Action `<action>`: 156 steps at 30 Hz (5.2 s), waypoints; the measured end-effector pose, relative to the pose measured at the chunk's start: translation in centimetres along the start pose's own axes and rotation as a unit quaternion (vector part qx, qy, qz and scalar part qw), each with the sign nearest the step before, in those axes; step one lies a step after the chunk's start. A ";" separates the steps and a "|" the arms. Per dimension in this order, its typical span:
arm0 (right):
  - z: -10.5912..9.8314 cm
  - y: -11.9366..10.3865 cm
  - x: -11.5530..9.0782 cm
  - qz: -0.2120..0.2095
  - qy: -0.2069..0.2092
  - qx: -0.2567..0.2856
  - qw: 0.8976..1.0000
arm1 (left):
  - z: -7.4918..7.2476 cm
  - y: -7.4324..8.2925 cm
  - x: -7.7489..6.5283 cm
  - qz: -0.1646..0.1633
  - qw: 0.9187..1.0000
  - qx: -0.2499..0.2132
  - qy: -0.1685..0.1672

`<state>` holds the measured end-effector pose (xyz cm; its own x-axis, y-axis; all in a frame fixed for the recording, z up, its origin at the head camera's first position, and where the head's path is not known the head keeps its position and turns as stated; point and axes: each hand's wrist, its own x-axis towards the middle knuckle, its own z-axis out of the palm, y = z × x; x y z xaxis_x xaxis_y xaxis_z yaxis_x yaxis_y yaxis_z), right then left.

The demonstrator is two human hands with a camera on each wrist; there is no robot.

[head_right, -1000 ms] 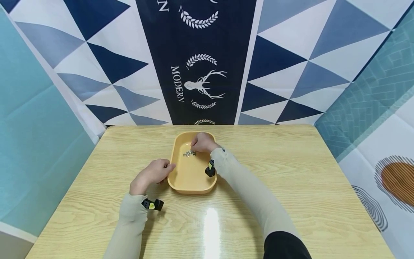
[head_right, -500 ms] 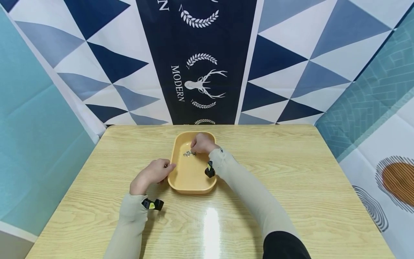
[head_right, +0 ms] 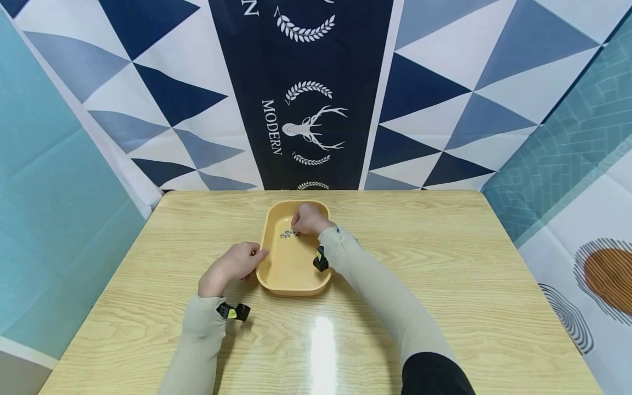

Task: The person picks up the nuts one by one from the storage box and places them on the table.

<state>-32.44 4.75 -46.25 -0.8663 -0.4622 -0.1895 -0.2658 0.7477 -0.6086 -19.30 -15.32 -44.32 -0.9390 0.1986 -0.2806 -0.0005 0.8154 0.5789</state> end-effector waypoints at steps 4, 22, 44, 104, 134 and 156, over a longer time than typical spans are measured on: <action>0.0 0.0 0.1 0.002 0.001 -0.006 1.000 | 0.0 0.1 0.0 -0.001 1.000 0.000 0.001; 0.2 0.2 0.4 -0.010 0.010 -0.011 1.000 | -0.2 0.3 -0.1 -0.016 1.000 -0.005 -0.006; -2.0 -1.9 -1.4 -0.069 0.006 -0.001 0.998 | 0.0 0.2 -0.2 -0.004 1.000 -0.005 -0.007; -8.8 4.4 -9.5 -0.059 0.074 -0.012 0.995 | -0.1 0.6 -0.7 -0.010 1.000 -0.006 -0.002; -7.4 11.2 -11.4 -0.004 0.032 0.008 0.999 | 0.1 0.5 -0.8 -0.013 1.000 -0.012 0.000; -5.9 12.9 -10.9 -0.030 0.029 -0.016 0.999 | 0.2 0.3 -0.5 -0.005 1.000 -0.014 -0.003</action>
<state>-28.88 22.28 -47.53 -0.8711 -0.4789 -0.1084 -0.3299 0.7344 -0.5931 -18.73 -15.06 -44.11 -0.9369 0.1938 -0.2911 -0.0198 0.8016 0.5975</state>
